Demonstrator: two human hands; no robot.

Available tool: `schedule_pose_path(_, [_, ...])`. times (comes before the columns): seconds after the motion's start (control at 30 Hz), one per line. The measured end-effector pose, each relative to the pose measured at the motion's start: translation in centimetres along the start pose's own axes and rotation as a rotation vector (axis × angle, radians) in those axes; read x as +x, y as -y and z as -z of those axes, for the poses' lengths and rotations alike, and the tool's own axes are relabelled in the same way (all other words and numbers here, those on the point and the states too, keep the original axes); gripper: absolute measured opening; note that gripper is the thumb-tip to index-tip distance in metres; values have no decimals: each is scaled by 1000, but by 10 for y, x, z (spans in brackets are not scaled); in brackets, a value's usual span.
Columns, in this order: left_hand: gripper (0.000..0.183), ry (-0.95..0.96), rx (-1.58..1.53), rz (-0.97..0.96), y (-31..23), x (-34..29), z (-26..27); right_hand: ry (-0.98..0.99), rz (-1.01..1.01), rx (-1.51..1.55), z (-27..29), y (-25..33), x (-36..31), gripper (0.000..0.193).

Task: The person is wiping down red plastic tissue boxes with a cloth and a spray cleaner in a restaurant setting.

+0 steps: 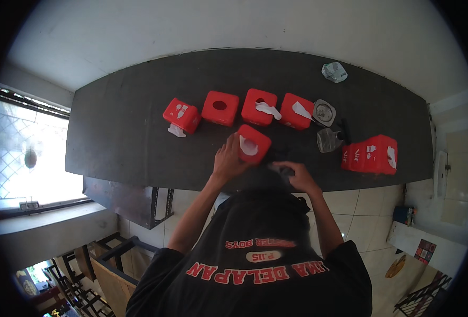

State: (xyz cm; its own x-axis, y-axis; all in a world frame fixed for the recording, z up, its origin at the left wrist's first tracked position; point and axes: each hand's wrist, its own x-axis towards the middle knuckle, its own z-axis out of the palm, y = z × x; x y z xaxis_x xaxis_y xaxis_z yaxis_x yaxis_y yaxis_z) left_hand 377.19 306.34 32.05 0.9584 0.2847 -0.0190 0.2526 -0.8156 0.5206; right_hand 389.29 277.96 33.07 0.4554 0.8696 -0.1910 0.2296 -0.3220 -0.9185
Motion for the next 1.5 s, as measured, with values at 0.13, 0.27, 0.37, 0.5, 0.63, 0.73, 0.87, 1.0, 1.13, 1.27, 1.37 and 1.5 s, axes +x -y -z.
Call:
schedule_pose_path(0.13, [122,-24,-87,292,-18,2,6,-402,-15,65,-3,4,19,69])
schedule_pose_path(0.27, [124,39,1,328,-17,2,21,-638,139,26,2,8,57,57])
schedule_pose_path(0.37, [129,-177,44,-67,18,7,9,-522,289,-71,1,9,87,60])
schedule_pose_path(0.5, [133,-40,39,-165,31,14,8,-266,268,-156,-10,4,98,67])
schedule_pose_path(0.63, [131,-8,-25,-99,24,14,10,-195,238,-208,-18,0,78,77])
schedule_pose_path(0.73, [129,-24,-28,-67,19,12,14,-124,186,-176,-27,3,49,79])
schedule_pose_path(0.87, [131,-27,1,-75,24,13,8,67,143,-119,-32,7,17,73])
schedule_pose_path(1.0, [135,-114,11,-22,14,8,1,158,-23,16,-21,1,4,65])
schedule_pose_path(1.13, [135,-139,26,165,-13,3,5,-191,-130,58,-6,16,5,48])
schedule_pose_path(1.27, [137,-178,60,41,6,-8,8,-594,64,-17,-6,10,37,53])
schedule_pose_path(1.37, [133,-80,-31,-189,27,-4,7,-495,290,-138,-4,-4,70,60])
schedule_pose_path(1.5, [126,25,-39,-121,30,-7,0,-296,236,-271,-26,0,86,57])
